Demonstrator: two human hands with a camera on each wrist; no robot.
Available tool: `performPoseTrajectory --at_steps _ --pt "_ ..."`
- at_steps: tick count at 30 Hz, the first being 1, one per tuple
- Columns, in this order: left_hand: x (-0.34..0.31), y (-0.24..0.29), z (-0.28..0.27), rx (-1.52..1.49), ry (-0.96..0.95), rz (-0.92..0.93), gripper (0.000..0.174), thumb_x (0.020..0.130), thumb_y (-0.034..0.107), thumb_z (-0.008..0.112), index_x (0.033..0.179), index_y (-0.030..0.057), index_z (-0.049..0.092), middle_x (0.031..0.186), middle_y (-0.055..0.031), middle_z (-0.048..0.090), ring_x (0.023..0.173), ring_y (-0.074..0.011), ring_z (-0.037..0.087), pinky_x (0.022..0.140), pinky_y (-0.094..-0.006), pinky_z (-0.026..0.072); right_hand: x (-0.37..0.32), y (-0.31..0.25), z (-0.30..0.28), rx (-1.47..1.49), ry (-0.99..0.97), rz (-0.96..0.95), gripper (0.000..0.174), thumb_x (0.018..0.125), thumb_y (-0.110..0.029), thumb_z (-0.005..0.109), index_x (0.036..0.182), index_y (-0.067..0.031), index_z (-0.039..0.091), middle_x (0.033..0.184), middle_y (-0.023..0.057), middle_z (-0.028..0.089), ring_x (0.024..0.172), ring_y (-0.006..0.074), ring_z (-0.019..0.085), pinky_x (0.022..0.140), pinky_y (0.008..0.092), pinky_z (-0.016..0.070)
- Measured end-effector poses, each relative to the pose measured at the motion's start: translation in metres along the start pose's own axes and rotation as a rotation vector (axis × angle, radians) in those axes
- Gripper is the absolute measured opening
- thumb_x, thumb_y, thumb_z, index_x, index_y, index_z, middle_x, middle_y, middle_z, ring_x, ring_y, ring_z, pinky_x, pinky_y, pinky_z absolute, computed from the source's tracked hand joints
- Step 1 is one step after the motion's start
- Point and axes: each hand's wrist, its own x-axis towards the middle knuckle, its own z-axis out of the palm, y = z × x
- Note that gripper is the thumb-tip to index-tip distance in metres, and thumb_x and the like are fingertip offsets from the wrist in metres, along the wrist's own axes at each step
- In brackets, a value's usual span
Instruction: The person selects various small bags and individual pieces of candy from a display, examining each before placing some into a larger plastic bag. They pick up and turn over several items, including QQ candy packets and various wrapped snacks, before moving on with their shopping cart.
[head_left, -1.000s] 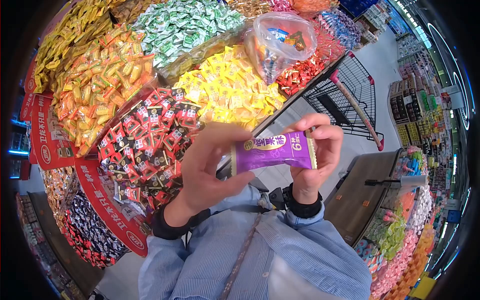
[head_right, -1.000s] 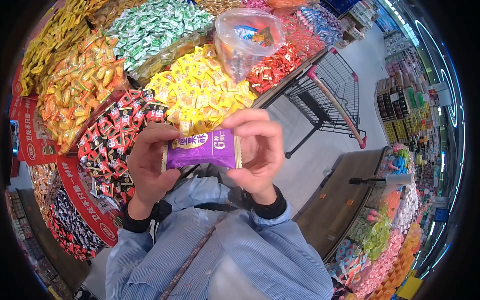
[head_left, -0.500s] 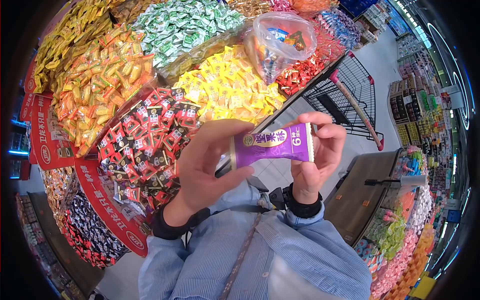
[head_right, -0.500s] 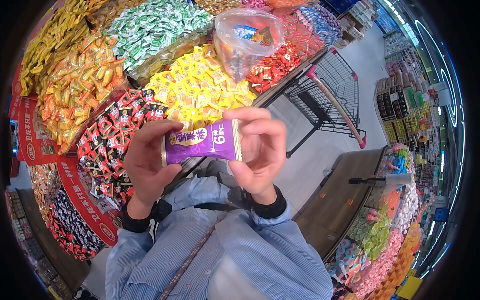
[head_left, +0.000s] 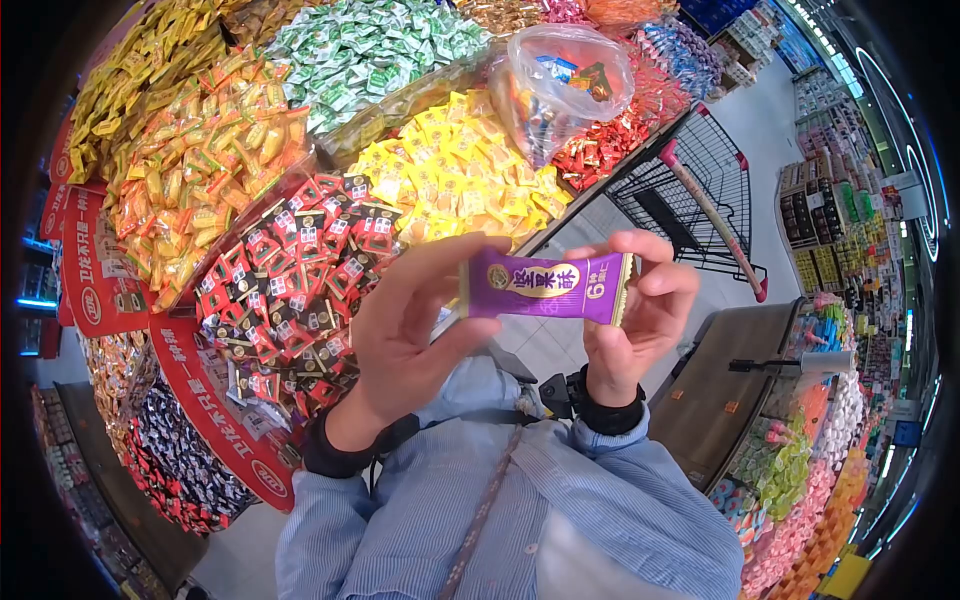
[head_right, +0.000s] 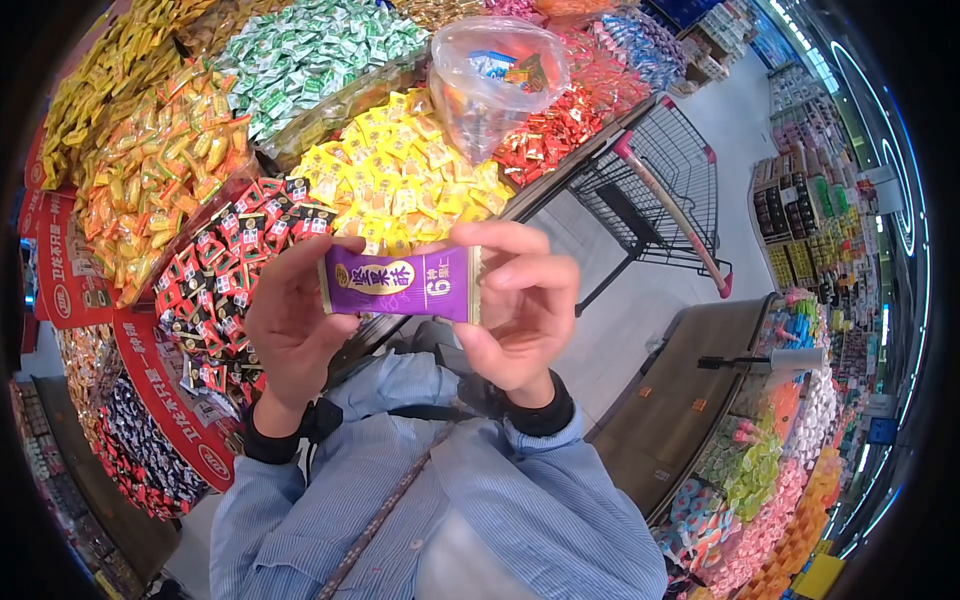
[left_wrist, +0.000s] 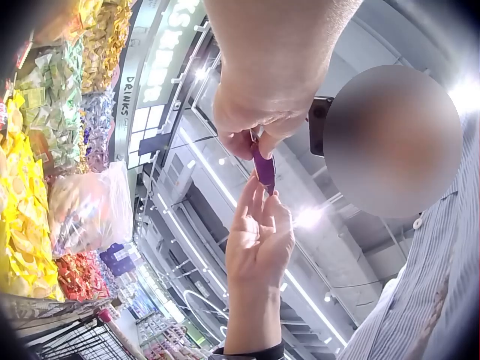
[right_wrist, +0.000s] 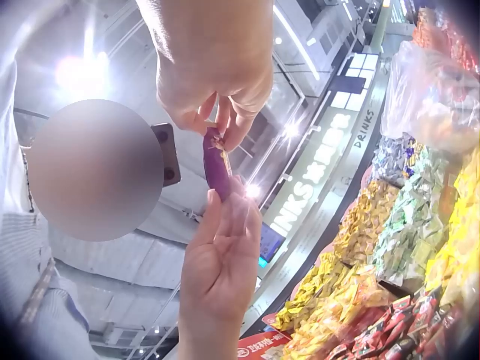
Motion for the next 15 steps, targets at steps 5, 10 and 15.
performPoseTrajectory --at_steps 5,10,15 --pt "0.001 0.001 0.001 -0.222 0.103 -0.159 0.041 0.084 0.013 0.051 0.119 -0.0049 0.036 0.116 -0.0192 0.046 0.104 -0.0246 0.050 0.088 -0.0353 0.0416 -0.009 0.003 0.008 -0.302 -0.050 -0.137 0.042 0.065 0.002 0.063 0.099 -0.0050 0.039 0.103 0.0183 0.041 0.086 0.0296 0.055 0.076 0.0375 0.0483" --pt "0.010 -0.002 0.012 -0.473 0.105 -0.297 0.048 0.083 0.021 0.054 0.120 -0.0025 0.035 0.111 -0.0205 0.050 0.098 -0.0261 0.055 0.083 -0.0351 0.0456 -0.024 0.012 0.022 -0.546 -0.015 -0.404 0.053 0.057 0.002 0.073 0.098 -0.0087 0.041 0.099 0.0130 0.040 0.085 0.0296 0.056 0.068 0.0315 0.0515" --pt "0.007 -0.003 0.011 -0.474 0.028 -0.366 0.041 0.081 0.001 0.050 0.119 -0.0020 0.037 0.110 -0.0172 0.052 0.101 -0.0222 0.053 0.087 -0.0337 0.0425 -0.024 0.016 0.024 -0.635 0.051 -0.413 0.053 0.056 0.002 0.074 0.096 -0.0095 0.041 0.097 0.0110 0.038 0.083 0.0274 0.056 0.066 0.0304 0.0510"
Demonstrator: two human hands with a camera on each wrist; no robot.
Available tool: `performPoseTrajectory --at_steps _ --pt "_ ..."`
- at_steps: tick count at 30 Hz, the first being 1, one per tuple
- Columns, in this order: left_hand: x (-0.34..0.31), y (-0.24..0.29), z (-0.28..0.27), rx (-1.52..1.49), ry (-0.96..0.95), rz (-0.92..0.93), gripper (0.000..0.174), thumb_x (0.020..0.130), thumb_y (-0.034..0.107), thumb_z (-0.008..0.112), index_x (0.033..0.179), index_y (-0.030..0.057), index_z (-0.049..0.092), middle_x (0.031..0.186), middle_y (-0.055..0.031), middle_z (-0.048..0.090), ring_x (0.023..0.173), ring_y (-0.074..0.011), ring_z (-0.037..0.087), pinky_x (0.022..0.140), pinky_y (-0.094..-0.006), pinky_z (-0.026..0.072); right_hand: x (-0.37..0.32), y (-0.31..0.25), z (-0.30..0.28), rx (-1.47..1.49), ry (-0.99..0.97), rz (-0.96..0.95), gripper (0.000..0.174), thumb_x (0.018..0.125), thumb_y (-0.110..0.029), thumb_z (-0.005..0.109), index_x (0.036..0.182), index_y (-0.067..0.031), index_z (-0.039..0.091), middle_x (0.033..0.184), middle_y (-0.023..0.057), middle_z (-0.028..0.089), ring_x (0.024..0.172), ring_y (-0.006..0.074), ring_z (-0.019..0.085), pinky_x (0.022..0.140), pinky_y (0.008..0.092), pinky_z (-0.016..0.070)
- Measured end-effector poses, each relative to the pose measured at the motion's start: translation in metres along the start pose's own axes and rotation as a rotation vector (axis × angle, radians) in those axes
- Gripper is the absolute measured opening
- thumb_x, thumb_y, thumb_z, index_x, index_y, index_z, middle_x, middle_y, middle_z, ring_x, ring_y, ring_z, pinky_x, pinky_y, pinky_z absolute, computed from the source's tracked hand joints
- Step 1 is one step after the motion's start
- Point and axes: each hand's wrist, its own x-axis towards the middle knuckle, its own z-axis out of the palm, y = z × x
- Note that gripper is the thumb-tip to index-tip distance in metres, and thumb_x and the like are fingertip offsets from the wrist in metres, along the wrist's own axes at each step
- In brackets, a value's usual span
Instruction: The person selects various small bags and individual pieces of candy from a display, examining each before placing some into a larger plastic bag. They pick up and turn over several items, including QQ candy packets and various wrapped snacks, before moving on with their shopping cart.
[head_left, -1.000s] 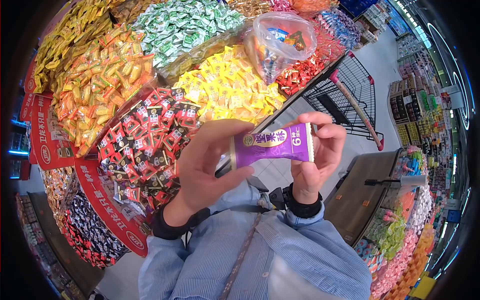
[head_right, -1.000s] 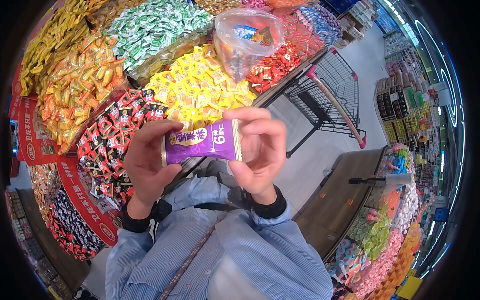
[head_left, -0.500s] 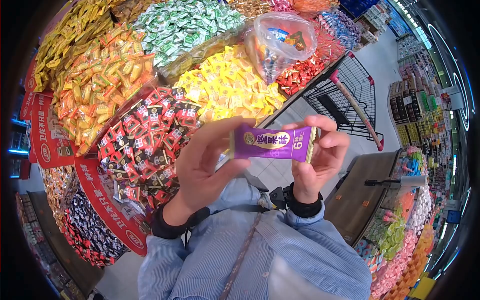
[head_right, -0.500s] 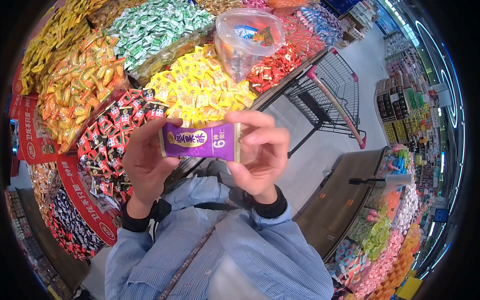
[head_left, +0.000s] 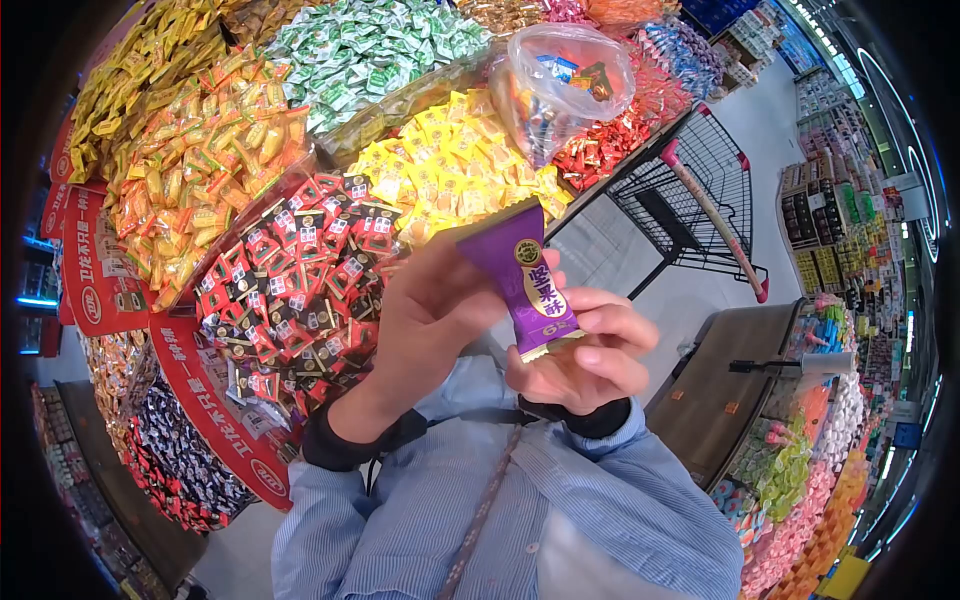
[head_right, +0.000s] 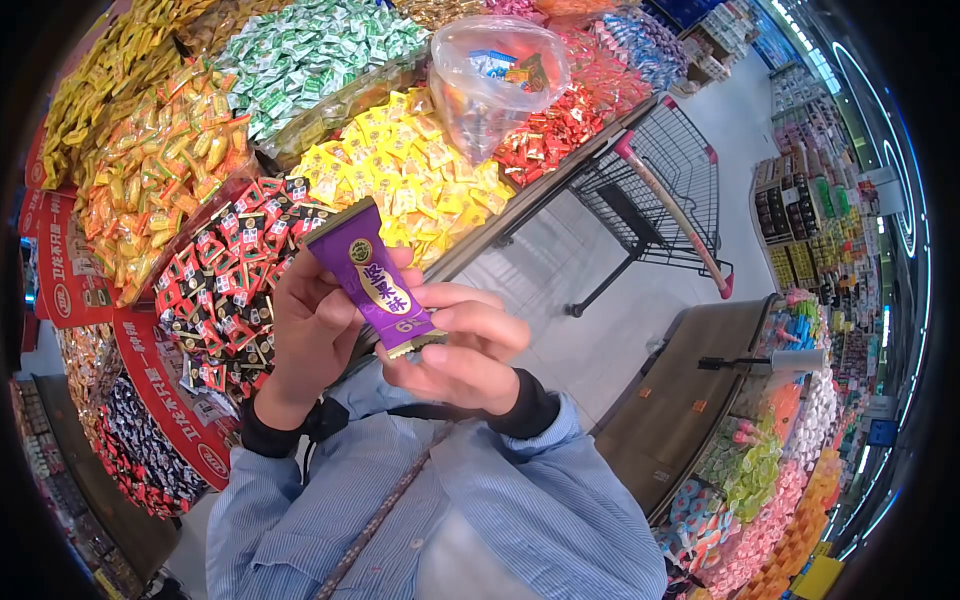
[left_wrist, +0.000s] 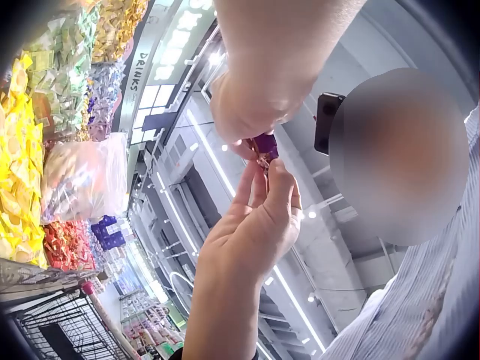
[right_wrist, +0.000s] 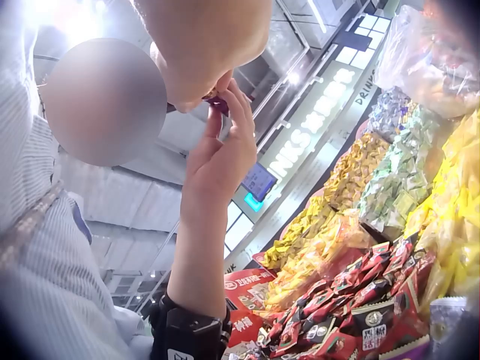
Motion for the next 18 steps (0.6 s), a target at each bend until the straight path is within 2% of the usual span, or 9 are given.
performPoseTrajectory --at_steps 2,5,8,11,12,15,16,18 --pt "-0.001 0.001 0.001 -0.018 -0.006 -0.002 0.041 0.080 -0.001 0.050 0.119 -0.0026 0.038 0.110 -0.0163 0.052 0.100 -0.0208 0.053 0.086 -0.0331 0.0427 0.001 0.001 -0.002 0.006 -0.051 0.003 0.053 0.056 0.001 0.075 0.096 -0.0096 0.041 0.096 0.0105 0.038 0.083 0.0269 0.056 0.066 0.0300 0.0504" --pt "0.000 0.000 -0.001 0.018 0.019 0.009 0.040 0.080 0.000 0.050 0.118 -0.0032 0.039 0.108 -0.0155 0.054 0.098 -0.0198 0.054 0.085 -0.0322 0.0428 -0.003 0.005 0.002 -0.008 -0.015 0.008 0.050 0.059 -0.006 0.075 0.096 -0.0095 0.041 0.096 0.0103 0.038 0.082 0.0264 0.055 0.066 0.0296 0.0493" --pt "0.000 0.000 -0.005 -0.010 0.001 -0.003 0.038 0.082 0.004 0.051 0.117 -0.0035 0.040 0.107 -0.0152 0.055 0.097 -0.0193 0.054 0.085 -0.0319 0.0428 -0.003 0.005 -0.002 0.127 -0.062 0.039 0.048 0.063 -0.012 0.073 0.098 -0.0077 0.040 0.094 0.0120 0.040 0.080 0.0255 0.055 0.066 0.0309 0.0479" --pt "0.001 0.002 -0.002 0.094 0.124 -0.058 0.051 0.081 0.025 0.057 0.117 -0.0035 0.038 0.106 -0.0175 0.055 0.091 -0.0217 0.058 0.079 -0.0327 0.0483 -0.005 0.010 -0.007 0.260 -0.071 0.177 0.047 0.067 -0.014 0.070 0.101 -0.0051 0.038 0.089 0.0137 0.046 0.078 0.0243 0.054 0.068 0.0312 0.0457" --pt "0.002 0.002 -0.003 0.107 0.128 -0.056 0.051 0.081 0.025 0.057 0.118 -0.0038 0.037 0.106 -0.0175 0.054 0.091 -0.0216 0.058 0.079 -0.0324 0.0480 -0.006 0.011 -0.012 0.264 -0.117 0.244 0.044 0.071 -0.009 0.066 0.102 -0.0020 0.036 0.085 0.0142 0.051 0.077 0.0218 0.054 0.070 0.0303 0.0433" --pt "0.004 0.001 -0.007 0.155 0.134 -0.044 0.050 0.082 0.023 0.056 0.119 -0.0048 0.037 0.107 -0.0173 0.054 0.092 -0.0210 0.058 0.081 -0.0314 0.0469 -0.010 0.008 -0.014 0.378 -0.105 0.497 0.039 0.073 -0.004 0.062 0.102 -0.0005 0.036 0.086 0.0136 0.053 0.077 0.0183 0.053 0.071 0.0279 0.0416" --pt "0.004 0.001 -0.008 0.175 0.133 -0.039 0.049 0.082 0.022 0.055 0.119 -0.0053 0.038 0.106 -0.0171 0.055 0.092 -0.0205 0.058 0.081 -0.0311 0.0465 -0.007 0.005 -0.012 0.414 -0.089 0.562 0.034 0.075 0.000 0.058 0.102 0.0004 0.037 0.088 0.0126 0.054 0.077 0.0147 0.052 0.072 0.0263 0.0410" --pt "0.003 -0.001 -0.011 0.220 0.136 -0.027 0.045 0.082 0.019 0.056 0.117 -0.0061 0.041 0.105 -0.0161 0.056 0.091 -0.0192 0.057 0.081 -0.0300 0.0457 -0.003 0.002 -0.010 0.463 -0.090 0.723 0.031 0.076 0.002 0.056 0.101 0.0000 0.037 0.088 0.0116 0.054 0.079 0.0137 0.052 0.073 0.0256 0.0405"
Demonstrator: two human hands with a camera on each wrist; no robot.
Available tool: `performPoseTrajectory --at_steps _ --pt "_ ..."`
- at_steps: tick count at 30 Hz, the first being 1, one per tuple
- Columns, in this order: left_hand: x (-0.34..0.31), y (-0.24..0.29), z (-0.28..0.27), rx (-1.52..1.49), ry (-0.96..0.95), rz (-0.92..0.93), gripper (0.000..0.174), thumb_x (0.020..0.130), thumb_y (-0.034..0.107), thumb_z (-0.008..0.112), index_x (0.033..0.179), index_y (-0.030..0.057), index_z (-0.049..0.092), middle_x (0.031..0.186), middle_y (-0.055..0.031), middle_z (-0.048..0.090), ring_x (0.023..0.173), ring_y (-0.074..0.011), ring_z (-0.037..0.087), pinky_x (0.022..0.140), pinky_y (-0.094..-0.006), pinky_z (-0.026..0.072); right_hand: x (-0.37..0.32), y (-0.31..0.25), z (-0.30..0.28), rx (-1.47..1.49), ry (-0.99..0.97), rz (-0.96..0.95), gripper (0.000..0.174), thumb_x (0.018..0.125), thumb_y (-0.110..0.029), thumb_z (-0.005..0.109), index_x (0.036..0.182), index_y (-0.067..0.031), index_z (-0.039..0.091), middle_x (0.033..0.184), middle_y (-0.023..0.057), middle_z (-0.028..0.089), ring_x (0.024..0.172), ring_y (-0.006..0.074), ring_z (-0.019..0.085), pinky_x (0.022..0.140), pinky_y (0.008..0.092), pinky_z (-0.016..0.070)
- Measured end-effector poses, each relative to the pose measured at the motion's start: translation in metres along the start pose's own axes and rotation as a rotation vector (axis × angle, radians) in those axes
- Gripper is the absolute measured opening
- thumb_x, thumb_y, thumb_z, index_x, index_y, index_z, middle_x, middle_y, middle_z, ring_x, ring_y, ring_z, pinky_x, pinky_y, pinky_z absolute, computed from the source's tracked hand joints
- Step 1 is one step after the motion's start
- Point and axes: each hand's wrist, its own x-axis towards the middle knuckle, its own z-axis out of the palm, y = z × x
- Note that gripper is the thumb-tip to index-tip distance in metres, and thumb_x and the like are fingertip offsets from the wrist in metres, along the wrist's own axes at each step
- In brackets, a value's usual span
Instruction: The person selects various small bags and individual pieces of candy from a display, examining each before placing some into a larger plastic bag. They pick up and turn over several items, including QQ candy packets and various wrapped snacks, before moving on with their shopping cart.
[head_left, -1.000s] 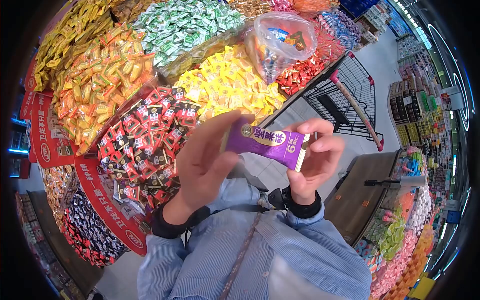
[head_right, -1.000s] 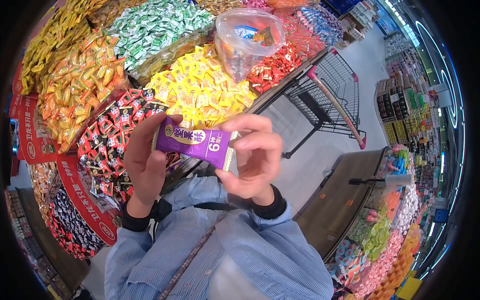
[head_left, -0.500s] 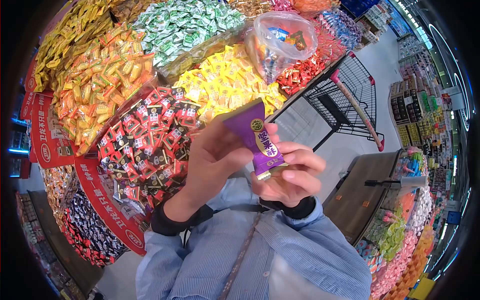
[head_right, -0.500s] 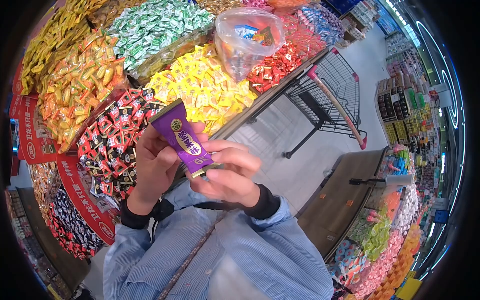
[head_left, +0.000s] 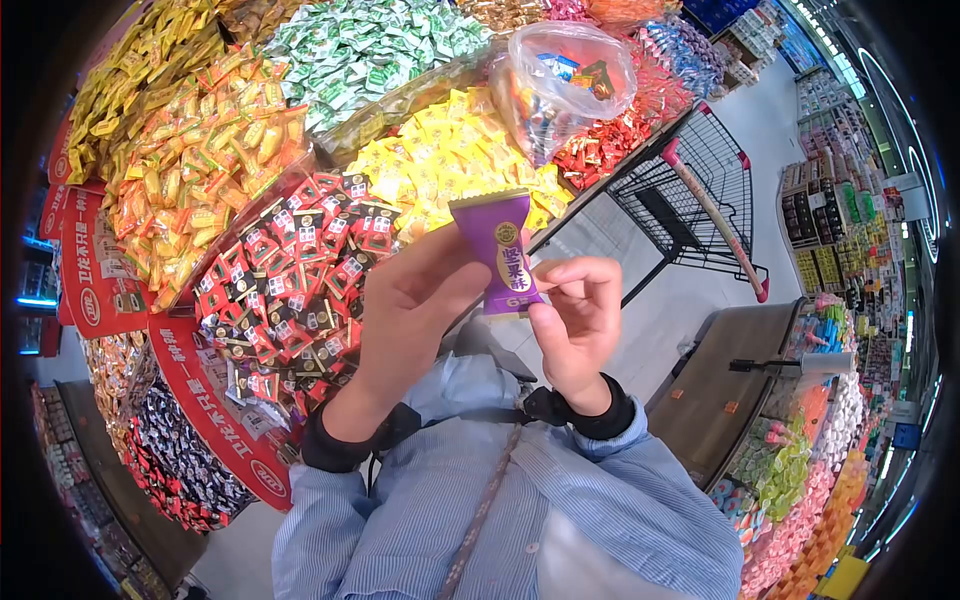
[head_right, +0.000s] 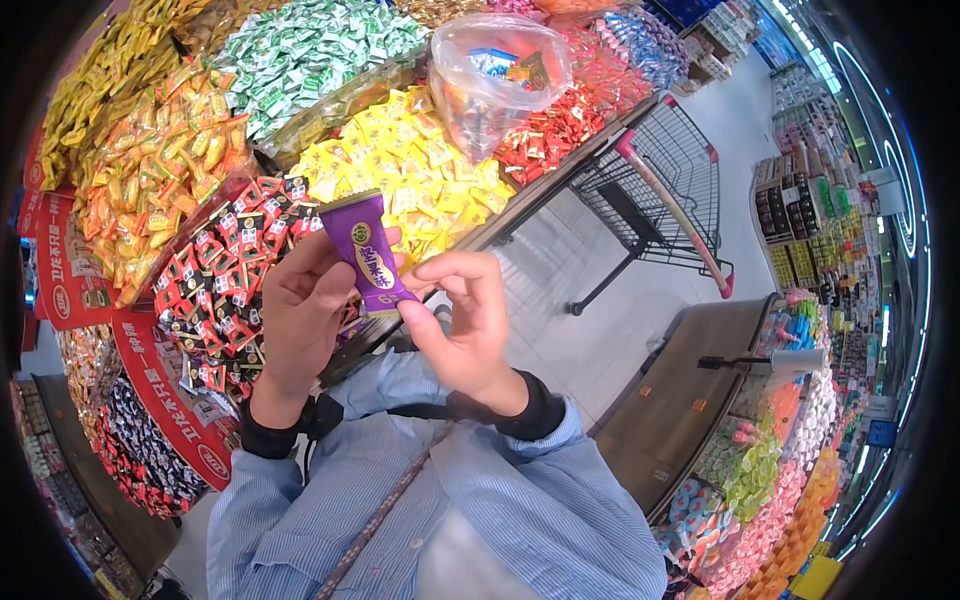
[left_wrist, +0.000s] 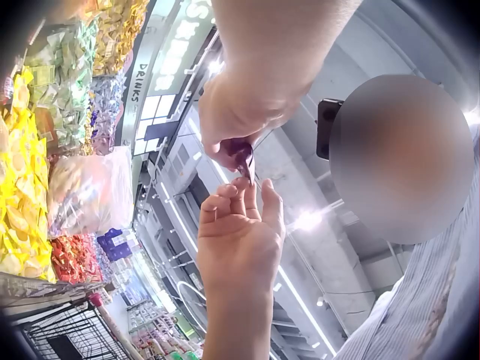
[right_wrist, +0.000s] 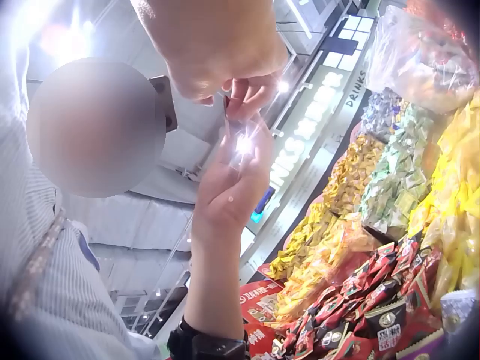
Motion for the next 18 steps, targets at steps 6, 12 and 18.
performPoseTrajectory --at_steps 6,12,18 --pt "-0.001 0.003 -0.001 0.023 0.074 -0.031 0.036 0.080 0.011 0.058 0.110 -0.0064 0.049 0.100 -0.0108 0.058 0.088 -0.0141 0.056 0.079 -0.0261 0.0440 0.007 -0.003 0.005 0.201 -0.023 0.283 0.027 0.080 0.003 0.052 0.103 0.0004 0.040 0.092 0.0095 0.055 0.081 0.0136 0.055 0.072 0.0248 0.0437" --pt "0.003 -0.005 -0.006 0.060 0.122 0.001 0.033 0.078 -0.001 0.055 0.111 -0.0044 0.049 0.102 -0.0087 0.057 0.092 -0.0122 0.054 0.080 -0.0253 0.0431 0.006 0.000 0.004 0.118 -0.037 0.249 0.024 0.079 0.001 0.055 0.100 -0.0001 0.043 0.090 0.0079 0.056 0.081 0.0123 0.055 0.070 0.0241 0.0430" --pt "0.004 -0.008 -0.008 -0.018 0.133 -0.018 0.033 0.077 -0.002 0.057 0.108 -0.0033 0.048 0.101 -0.0074 0.057 0.092 -0.0117 0.054 0.081 -0.0249 0.0426 0.006 0.002 0.002 0.123 -0.046 0.254 0.025 0.078 -0.001 0.058 0.099 -0.0009 0.043 0.088 0.0062 0.057 0.079 0.0109 0.054 0.070 0.0235 0.0410"
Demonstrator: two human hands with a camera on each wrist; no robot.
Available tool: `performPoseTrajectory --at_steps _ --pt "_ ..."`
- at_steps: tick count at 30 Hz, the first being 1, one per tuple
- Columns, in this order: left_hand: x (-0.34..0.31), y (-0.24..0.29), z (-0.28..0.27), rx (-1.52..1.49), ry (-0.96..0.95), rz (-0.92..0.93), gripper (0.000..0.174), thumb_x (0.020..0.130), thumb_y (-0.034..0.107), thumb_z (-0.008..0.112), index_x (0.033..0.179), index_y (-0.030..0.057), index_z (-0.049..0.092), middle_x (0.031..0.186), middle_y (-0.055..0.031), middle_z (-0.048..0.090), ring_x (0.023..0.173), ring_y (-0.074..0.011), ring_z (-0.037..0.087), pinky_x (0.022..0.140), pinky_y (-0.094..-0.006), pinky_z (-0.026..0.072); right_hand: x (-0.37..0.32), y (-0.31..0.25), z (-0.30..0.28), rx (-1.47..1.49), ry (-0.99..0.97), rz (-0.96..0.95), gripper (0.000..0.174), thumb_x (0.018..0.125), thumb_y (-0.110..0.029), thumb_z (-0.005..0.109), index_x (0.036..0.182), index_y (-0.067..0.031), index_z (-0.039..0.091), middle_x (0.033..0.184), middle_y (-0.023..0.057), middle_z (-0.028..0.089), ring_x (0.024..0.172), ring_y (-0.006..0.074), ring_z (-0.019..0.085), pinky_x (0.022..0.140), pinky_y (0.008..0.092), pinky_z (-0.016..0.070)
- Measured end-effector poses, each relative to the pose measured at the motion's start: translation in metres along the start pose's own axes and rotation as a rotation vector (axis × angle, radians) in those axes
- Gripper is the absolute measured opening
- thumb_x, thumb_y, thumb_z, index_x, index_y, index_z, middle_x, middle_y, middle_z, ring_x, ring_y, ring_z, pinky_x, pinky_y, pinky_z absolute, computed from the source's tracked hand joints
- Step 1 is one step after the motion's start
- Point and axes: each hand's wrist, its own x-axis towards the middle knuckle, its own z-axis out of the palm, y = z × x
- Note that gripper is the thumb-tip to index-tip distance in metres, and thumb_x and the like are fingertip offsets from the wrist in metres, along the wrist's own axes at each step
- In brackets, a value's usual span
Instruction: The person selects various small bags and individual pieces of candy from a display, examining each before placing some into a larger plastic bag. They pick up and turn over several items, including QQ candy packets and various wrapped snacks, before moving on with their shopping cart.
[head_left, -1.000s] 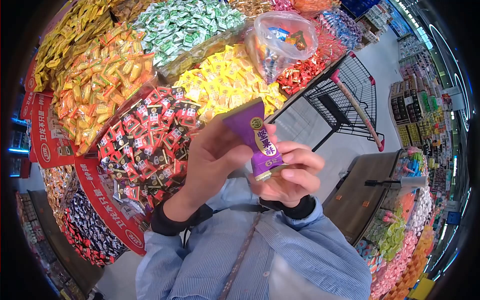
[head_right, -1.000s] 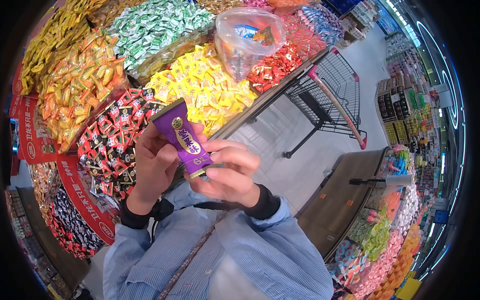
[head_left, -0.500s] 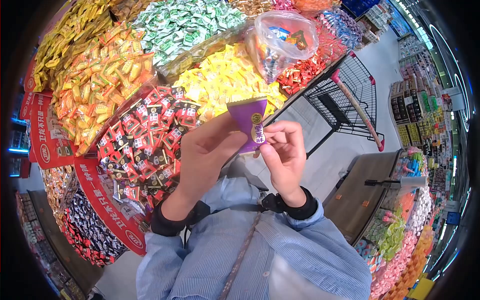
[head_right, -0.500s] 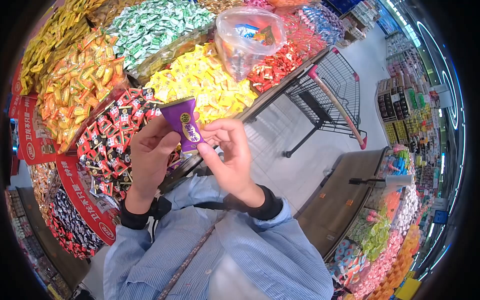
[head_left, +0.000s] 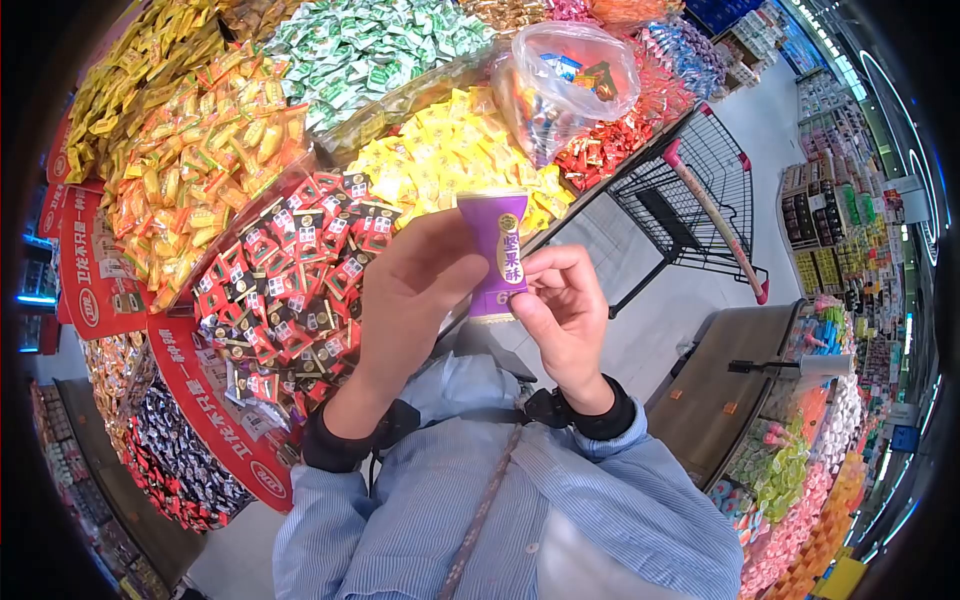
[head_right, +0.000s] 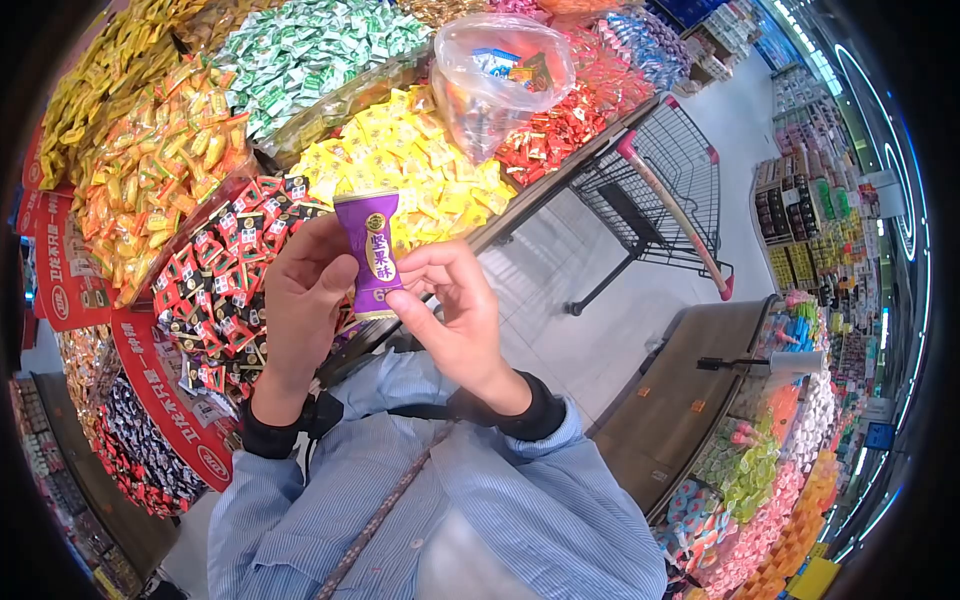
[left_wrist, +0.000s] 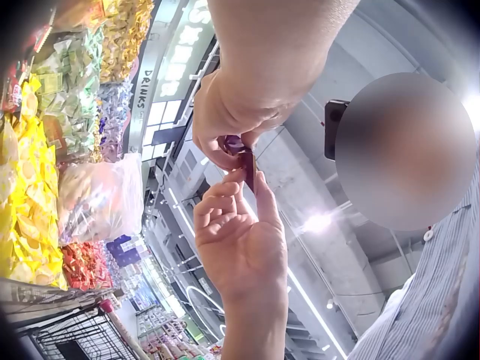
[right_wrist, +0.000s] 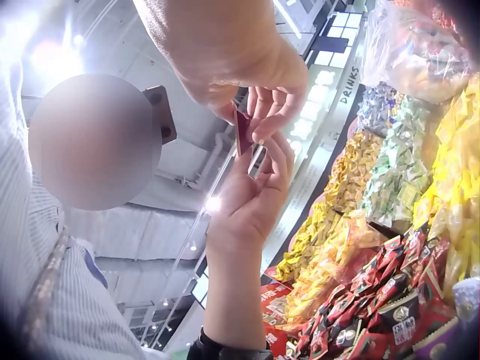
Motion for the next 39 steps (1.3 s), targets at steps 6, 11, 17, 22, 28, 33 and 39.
performPoseTrajectory --at_steps 6,11,17,22,28,33,39 --pt "0.001 -0.001 -0.001 0.025 0.019 -0.008 0.032 0.078 -0.002 0.055 0.109 -0.0033 0.047 0.103 -0.0078 0.056 0.095 -0.0122 0.053 0.082 -0.0255 0.0421 0.002 0.002 -0.001 0.003 0.013 0.003 0.025 0.078 0.001 0.057 0.099 -0.0006 0.044 0.089 0.0062 0.055 0.080 0.0102 0.053 0.069 0.0235 0.0413" --pt "0.005 -0.003 0.003 0.061 0.054 0.014 0.035 0.081 0.010 0.055 0.111 -0.0031 0.044 0.102 -0.0088 0.056 0.091 -0.0139 0.054 0.080 -0.0260 0.0426 0.007 0.010 -0.004 0.018 0.026 0.031 0.025 0.077 0.002 0.056 0.100 -0.0007 0.045 0.090 0.0058 0.054 0.078 0.0090 0.052 0.069 0.0227 0.0412" --pt "0.013 -0.016 -0.006 0.182 0.089 0.021 0.035 0.082 0.009 0.053 0.113 -0.0030 0.043 0.101 -0.0091 0.056 0.092 -0.0143 0.054 0.081 -0.0269 0.0426 0.017 0.022 -0.012 -0.116 0.004 -0.004 0.025 0.076 0.003 0.058 0.099 -0.0017 0.047 0.090 0.0040 0.053 0.078 0.0080 0.051 0.069 0.0221 0.0408" --pt "0.022 -0.026 -0.010 0.230 0.104 -0.023 0.033 0.083 0.009 0.052 0.112 -0.0014 0.043 0.103 -0.0085 0.055 0.095 -0.0149 0.053 0.081 -0.0279 0.0428 0.029 0.034 -0.026 -0.109 0.070 0.050 0.016 0.077 0.003 0.058 0.091 -0.0011 0.051 0.087 0.0047 0.053 0.077 0.0079 0.051 0.067 0.0208 0.0405" --pt "0.029 -0.035 -0.024 0.202 0.121 -0.151 0.025 0.083 0.000 0.046 0.108 -0.0009 0.047 0.099 -0.0069 0.055 0.095 -0.0141 0.052 0.083 -0.0268 0.0402 0.082 0.023 -0.080 -0.386 0.271 -0.197 0.014 0.077 0.005 0.056 0.090 0.0012 0.053 0.086 0.0064 0.053 0.073 0.0102 0.053 0.066 0.0210 0.0416" --pt "0.026 -0.034 -0.040 0.245 0.221 -0.200 0.022 0.085 0.004 0.046 0.106 0.0002 0.048 0.097 -0.0064 0.056 0.093 -0.0136 0.053 0.079 -0.0257 0.0411 0.155 0.001 -0.136 -1.017 0.323 -0.473 0.014 0.073 0.007 0.057 0.085 0.0005 0.056 0.076 0.0098 0.054 0.065 0.0185 0.055 0.057 0.0250 0.0420" --pt "0.024 -0.032 -0.053 0.264 0.350 -0.105 0.019 0.085 0.006 0.045 0.103 0.0020 0.051 0.093 -0.0061 0.056 0.085 -0.0117 0.054 0.072 -0.0232 0.0435 0.222 0.026 -0.170 -1.273 0.019 -0.338 0.017 0.070 0.001 0.057 0.087 -0.0028 0.057 0.079 0.0125 0.055 0.069 0.0302 0.054 0.060 0.0352 0.0428"
